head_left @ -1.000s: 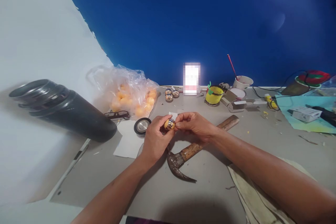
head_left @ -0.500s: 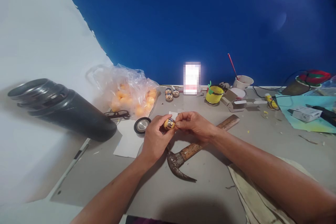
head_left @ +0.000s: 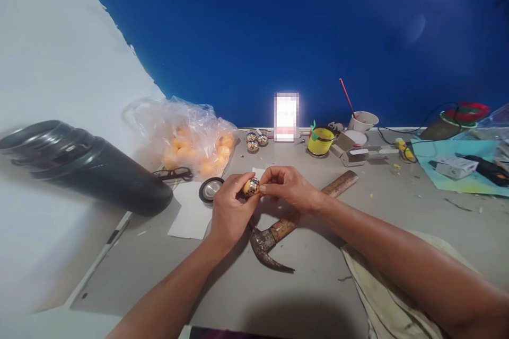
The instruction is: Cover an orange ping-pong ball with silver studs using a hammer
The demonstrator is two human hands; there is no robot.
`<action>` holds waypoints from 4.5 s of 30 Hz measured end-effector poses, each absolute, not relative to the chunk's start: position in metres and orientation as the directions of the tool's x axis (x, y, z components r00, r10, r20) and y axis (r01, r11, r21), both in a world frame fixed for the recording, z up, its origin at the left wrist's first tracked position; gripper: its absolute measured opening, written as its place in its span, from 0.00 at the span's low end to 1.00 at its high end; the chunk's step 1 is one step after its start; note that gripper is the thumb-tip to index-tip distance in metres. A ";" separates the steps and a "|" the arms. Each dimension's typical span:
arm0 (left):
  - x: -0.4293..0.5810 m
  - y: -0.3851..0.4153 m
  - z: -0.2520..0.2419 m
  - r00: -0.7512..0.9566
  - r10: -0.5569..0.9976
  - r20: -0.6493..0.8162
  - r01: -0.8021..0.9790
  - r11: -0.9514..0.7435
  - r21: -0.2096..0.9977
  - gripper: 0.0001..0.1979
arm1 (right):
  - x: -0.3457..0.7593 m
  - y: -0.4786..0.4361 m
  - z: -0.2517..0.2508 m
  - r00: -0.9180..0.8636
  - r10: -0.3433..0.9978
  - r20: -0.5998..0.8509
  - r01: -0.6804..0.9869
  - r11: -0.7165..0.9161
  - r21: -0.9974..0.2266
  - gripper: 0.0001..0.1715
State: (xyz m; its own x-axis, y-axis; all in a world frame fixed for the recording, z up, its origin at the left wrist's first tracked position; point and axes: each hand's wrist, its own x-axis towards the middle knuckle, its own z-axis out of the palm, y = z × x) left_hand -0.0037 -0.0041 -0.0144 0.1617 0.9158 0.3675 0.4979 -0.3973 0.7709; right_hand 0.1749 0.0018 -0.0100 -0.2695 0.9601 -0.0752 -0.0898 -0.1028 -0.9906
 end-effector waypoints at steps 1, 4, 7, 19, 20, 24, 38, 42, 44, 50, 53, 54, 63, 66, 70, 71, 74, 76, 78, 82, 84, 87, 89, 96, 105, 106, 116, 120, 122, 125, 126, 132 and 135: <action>-0.004 -0.004 -0.014 0.155 0.922 0.354 0.494 -0.383 0.780 0.13 | 0.174 0.002 -0.009 -0.277 0.958 -0.069 -0.079 -0.094 -0.992 0.11; -0.003 -0.005 -0.013 0.134 0.938 0.320 0.480 -0.344 0.807 0.13 | 0.173 0.002 -0.009 -0.292 0.956 -0.034 -0.089 -0.063 -0.994 0.10; -0.002 -0.006 -0.015 0.116 0.943 0.311 0.484 -0.327 0.812 0.13 | 0.170 0.001 -0.010 -0.285 0.958 -0.020 -0.101 -0.051 -0.994 0.09; 0.005 -0.008 -0.010 0.063 0.984 0.168 0.374 -0.180 0.910 0.16 | 0.167 -0.002 -0.007 -0.229 0.972 -0.045 -0.028 -0.052 -0.998 0.14; 0.005 -0.008 -0.009 0.073 0.988 0.138 0.356 -0.155 0.921 0.17 | 0.168 -0.002 -0.007 -0.232 0.972 -0.043 -0.024 -0.050 -0.998 0.13; 0.006 -0.008 -0.008 0.127 0.988 0.088 0.279 -0.121 0.953 0.18 | 0.174 -0.001 -0.009 -0.257 0.966 -0.035 -0.024 -0.043 -0.999 0.12; -0.008 0.008 -0.011 0.164 0.985 -0.043 -0.041 0.050 0.998 0.15 | 0.185 -0.018 0.008 -0.718 0.666 -0.204 0.671 0.584 -0.458 0.24; -0.010 0.010 -0.009 0.184 0.983 0.007 -0.073 0.006 0.997 0.18 | 0.175 -0.023 0.006 -0.725 0.645 -0.244 0.688 0.652 -0.320 0.19; -0.010 0.012 -0.007 0.163 0.987 0.000 -0.049 0.008 0.999 0.22 | 0.183 -0.018 0.013 -0.737 0.626 -0.255 0.673 0.644 -0.364 0.18; -0.009 0.019 -0.007 0.073 0.997 -0.024 0.087 0.018 0.996 0.24 | 0.224 -0.008 0.058 -0.696 0.686 -0.211 0.642 0.463 -0.612 0.12; -0.007 0.017 -0.008 0.133 0.991 -0.027 0.140 0.009 0.990 0.19 | 0.226 -0.012 0.072 -0.533 0.845 -0.045 0.652 0.376 -0.659 0.15; -0.007 0.016 -0.007 0.151 0.988 -0.021 0.147 -0.002 0.989 0.19 | 0.224 -0.014 0.072 -0.471 0.882 0.025 0.656 0.368 -0.659 0.17; -0.005 0.010 -0.006 0.210 0.977 -0.025 0.179 -0.013 0.984 0.14 | 0.205 -0.018 0.063 -0.390 0.893 0.225 0.658 0.441 -0.610 0.17; -0.003 0.009 -0.006 0.207 0.978 -0.018 0.175 -0.018 0.984 0.12 | 0.205 -0.020 0.067 -0.372 0.897 0.238 0.669 0.437 -0.602 0.18; -0.003 0.008 -0.003 0.234 0.971 -0.039 0.170 -0.001 0.985 0.15 | 0.206 -0.023 0.071 -0.392 0.901 0.184 0.675 0.418 -0.609 0.16; -0.003 0.008 -0.002 0.228 0.973 -0.038 0.174 -0.002 0.985 0.14 | 0.207 -0.023 0.071 -0.389 0.899 0.204 0.665 0.427 -0.614 0.16; -0.005 0.008 -0.001 0.215 0.976 -0.023 0.183 -0.017 0.983 0.14 | 0.206 -0.025 0.071 -0.364 0.898 0.248 0.644 0.436 -0.629 0.18; -0.005 0.008 0.000 0.232 0.972 -0.036 0.186 -0.008 0.982 0.15 | 0.205 -0.025 0.070 -0.374 0.900 0.224 0.650 0.426 -0.629 0.17; -0.006 0.008 0.000 0.242 0.968 -0.059 0.186 0.013 0.982 0.17 | 0.205 -0.024 0.069 -0.390 0.900 0.194 0.656 0.419 -0.628 0.16; -0.008 0.012 0.001 0.107 0.994 -0.016 0.163 -0.002 0.987 0.20 | 0.211 -0.024 0.071 -0.415 0.882 0.222 0.625 0.454 -0.635 0.18; -0.011 0.016 0.002 0.008 0.999 0.038 0.158 -0.039 0.987 0.22 | 0.213 -0.025 0.070 -0.507 0.845 0.173 0.611 0.493 -0.619 0.20; -0.016 0.019 0.004 -0.050 0.995 0.083 0.137 -0.075 0.988 0.21 | 0.207 -0.028 0.061 -0.659 0.752 -0.023 0.647 0.551 -0.527 0.15; -0.017 0.019 0.005 -0.018 0.997 0.082 0.131 -0.079 0.988 0.21 | 0.197 -0.031 0.050 -0.690 0.711 -0.135 0.686 0.583 -0.436 0.08; -0.008 0.015 -0.001 0.177 0.979 -0.098 0.298 0.042 0.954 0.21 | 0.169 -0.037 0.026 -0.650 0.709 -0.273 0.760 0.604 -0.240 0.09; -0.002 0.017 -0.012 0.245 0.964 -0.101 0.230 0.044 0.972 0.14 | 0.170 -0.039 0.023 -0.709 0.680 -0.189 0.705 0.697 -0.135 0.09; -0.002 0.016 -0.010 0.221 0.971 -0.089 0.223 0.038 0.974 0.15 | 0.171 -0.038 0.024 -0.707 0.674 -0.213 0.705 0.693 -0.148 0.08; 0.005 0.003 -0.007 0.169 0.976 -0.136 0.150 0.111 0.982 0.23 | 0.200 0.004 0.018 -0.223 0.971 0.081 0.968 0.231 -0.101 0.15; 0.009 -0.004 -0.010 0.216 0.965 -0.148 0.147 0.117 0.982 0.24 | 0.199 0.008 0.007 -0.199 0.980 -0.002 0.980 0.199 -0.031 0.13; 0.010 -0.006 -0.011 0.230 0.962 -0.145 0.160 0.110 0.981 0.24 | 0.196 0.009 0.004 -0.180 0.982 -0.053 0.984 0.179 -0.018 0.13; 0.011 -0.006 -0.011 0.241 0.962 -0.127 0.196 0.080 0.977 0.23 | 0.194 0.010 0.001 -0.174 0.982 -0.074 0.984 0.172 -0.037 0.13; 0.010 -0.006 -0.011 0.242 0.963 -0.121 0.204 0.071 0.976 0.23 | 0.193 0.011 0.000 -0.177 0.982 -0.072 0.984 0.174 -0.041 0.14; 0.009 -0.005 -0.012 0.206 0.969 -0.138 0.187 0.099 0.977 0.22 | 0.192 0.010 -0.001 -0.182 0.982 -0.048 0.982 0.179 -0.060 0.14; 0.008 -0.004 -0.013 0.199 0.970 -0.139 0.185 0.102 0.978 0.24 | 0.193 0.008 -0.001 -0.181 0.983 -0.009 0.979 0.179 -0.101 0.15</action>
